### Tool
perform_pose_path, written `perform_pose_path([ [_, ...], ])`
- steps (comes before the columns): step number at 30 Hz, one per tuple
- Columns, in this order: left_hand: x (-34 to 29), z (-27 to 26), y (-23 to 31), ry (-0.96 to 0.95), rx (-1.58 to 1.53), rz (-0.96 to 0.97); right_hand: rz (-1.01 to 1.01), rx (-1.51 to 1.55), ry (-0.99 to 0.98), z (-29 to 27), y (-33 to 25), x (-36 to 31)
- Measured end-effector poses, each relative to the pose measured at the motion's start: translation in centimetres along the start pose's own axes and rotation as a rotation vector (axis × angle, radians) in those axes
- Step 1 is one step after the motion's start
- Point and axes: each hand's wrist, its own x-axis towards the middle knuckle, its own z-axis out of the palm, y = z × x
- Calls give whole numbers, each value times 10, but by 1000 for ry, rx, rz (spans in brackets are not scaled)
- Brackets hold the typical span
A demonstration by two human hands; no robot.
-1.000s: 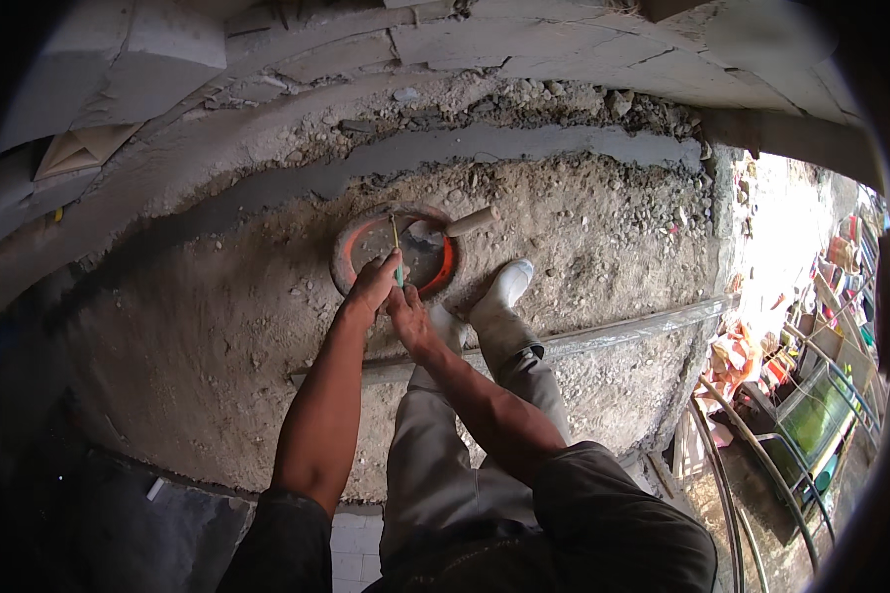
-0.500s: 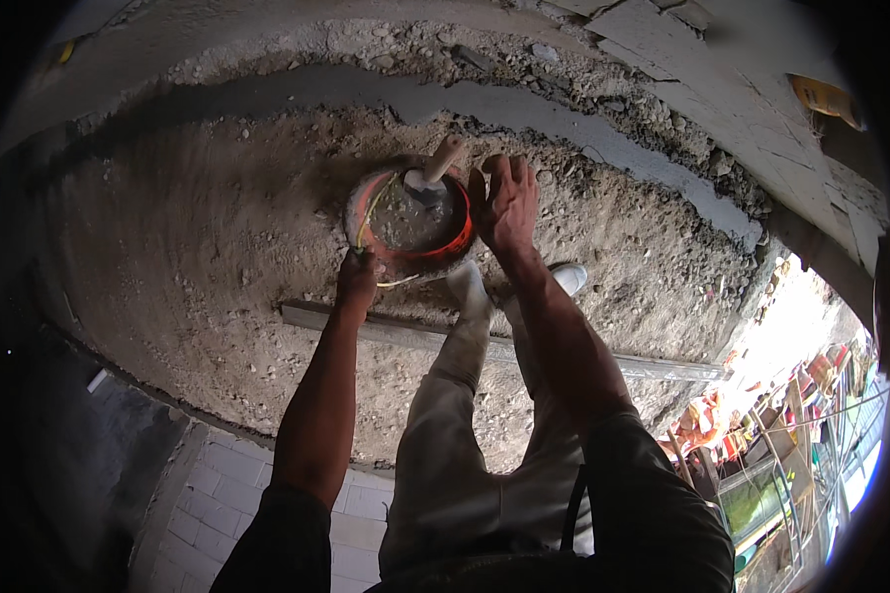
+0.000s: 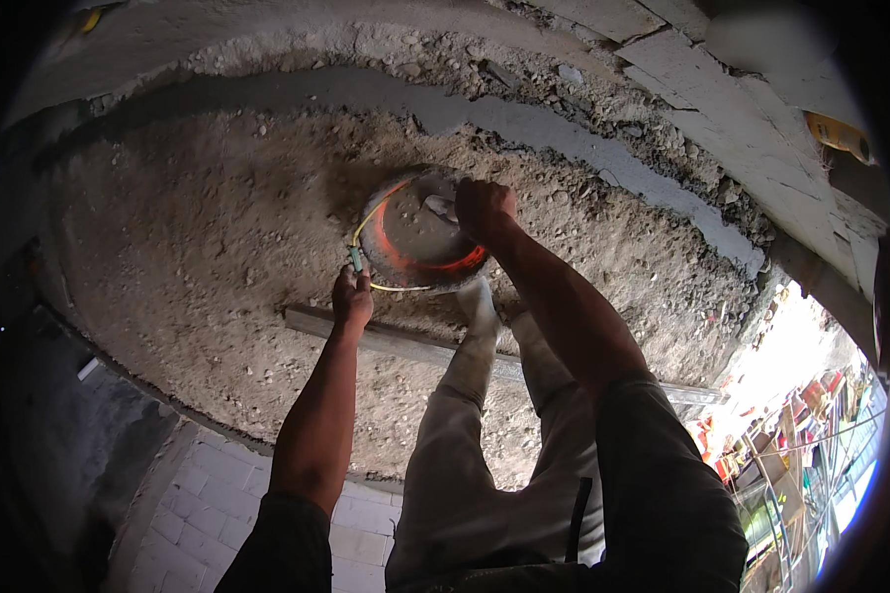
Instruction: The person uses a trowel to spread and smooth cement on a concrete floor. They repeatedly scoop cement from a bucket and apply it to the surface, leveling it with the trowel.
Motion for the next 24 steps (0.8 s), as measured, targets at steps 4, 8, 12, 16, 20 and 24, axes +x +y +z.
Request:
perform_pose_path([
  [4,-21,9,-1,55,17,8,-111,-77,-241,1,20,-53],
  [8,-28,5,-2,80,-3,77,-60,39,161,21,36,-126],
  [12,-22,-3,3,-12,-55,-53,-4,161,206,53,91,-159],
  [16,-28,-13,29,23,82,26,106,228,99,64,127,-198],
  [20,-40,-12,62,76,266,62,288,601,-43,53,173,-243],
  [24,-57,14,89,44,255,86,274,952,232,72,225,-274],
])
